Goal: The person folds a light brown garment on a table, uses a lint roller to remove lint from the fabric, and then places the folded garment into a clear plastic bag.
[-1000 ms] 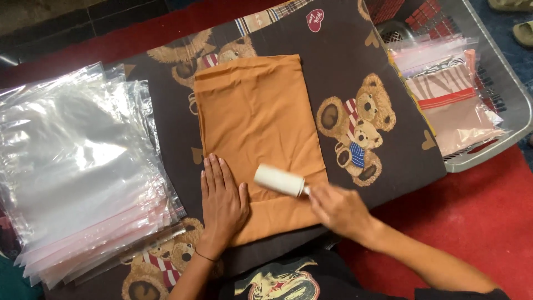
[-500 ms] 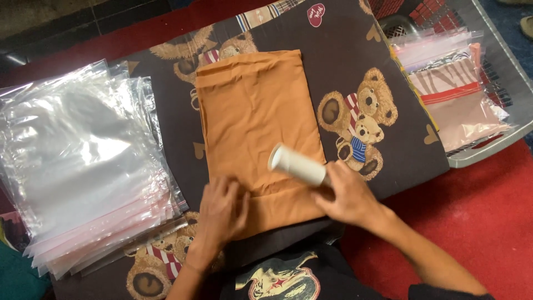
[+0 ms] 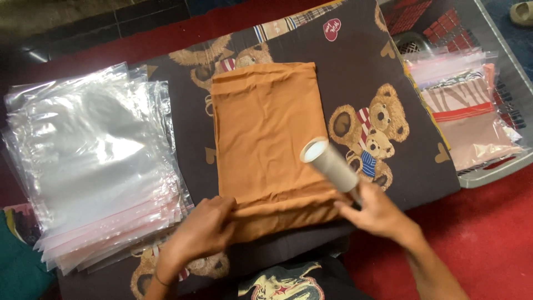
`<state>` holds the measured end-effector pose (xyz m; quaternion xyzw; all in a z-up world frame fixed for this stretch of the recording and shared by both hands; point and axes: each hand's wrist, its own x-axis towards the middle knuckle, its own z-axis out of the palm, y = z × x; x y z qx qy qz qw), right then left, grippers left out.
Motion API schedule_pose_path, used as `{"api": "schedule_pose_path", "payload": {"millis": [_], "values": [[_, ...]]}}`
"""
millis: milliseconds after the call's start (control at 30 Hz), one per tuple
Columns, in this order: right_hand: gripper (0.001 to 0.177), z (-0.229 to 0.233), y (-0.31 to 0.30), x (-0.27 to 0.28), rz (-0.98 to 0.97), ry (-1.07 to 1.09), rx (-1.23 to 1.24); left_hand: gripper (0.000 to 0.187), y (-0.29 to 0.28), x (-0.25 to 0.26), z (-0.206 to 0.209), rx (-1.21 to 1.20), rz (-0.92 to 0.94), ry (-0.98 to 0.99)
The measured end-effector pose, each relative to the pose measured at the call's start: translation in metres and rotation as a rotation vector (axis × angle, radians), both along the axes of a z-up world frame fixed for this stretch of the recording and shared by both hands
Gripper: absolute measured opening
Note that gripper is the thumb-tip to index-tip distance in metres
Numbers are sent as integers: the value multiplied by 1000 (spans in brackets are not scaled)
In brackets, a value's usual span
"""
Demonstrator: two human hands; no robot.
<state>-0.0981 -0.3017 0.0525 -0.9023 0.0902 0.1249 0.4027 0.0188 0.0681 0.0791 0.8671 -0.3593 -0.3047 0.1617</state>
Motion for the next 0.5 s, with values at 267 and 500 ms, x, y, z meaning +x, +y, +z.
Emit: {"api": "schedule_pose_path", "payload": {"millis": [267,500], "values": [[23,30,-19,117,-233,-354,98,22,-23,122,22,-558,402,-32],[25,-62,-72,270,-214,-640,101,21,-68,241,-53,-460,723,-156]]}}
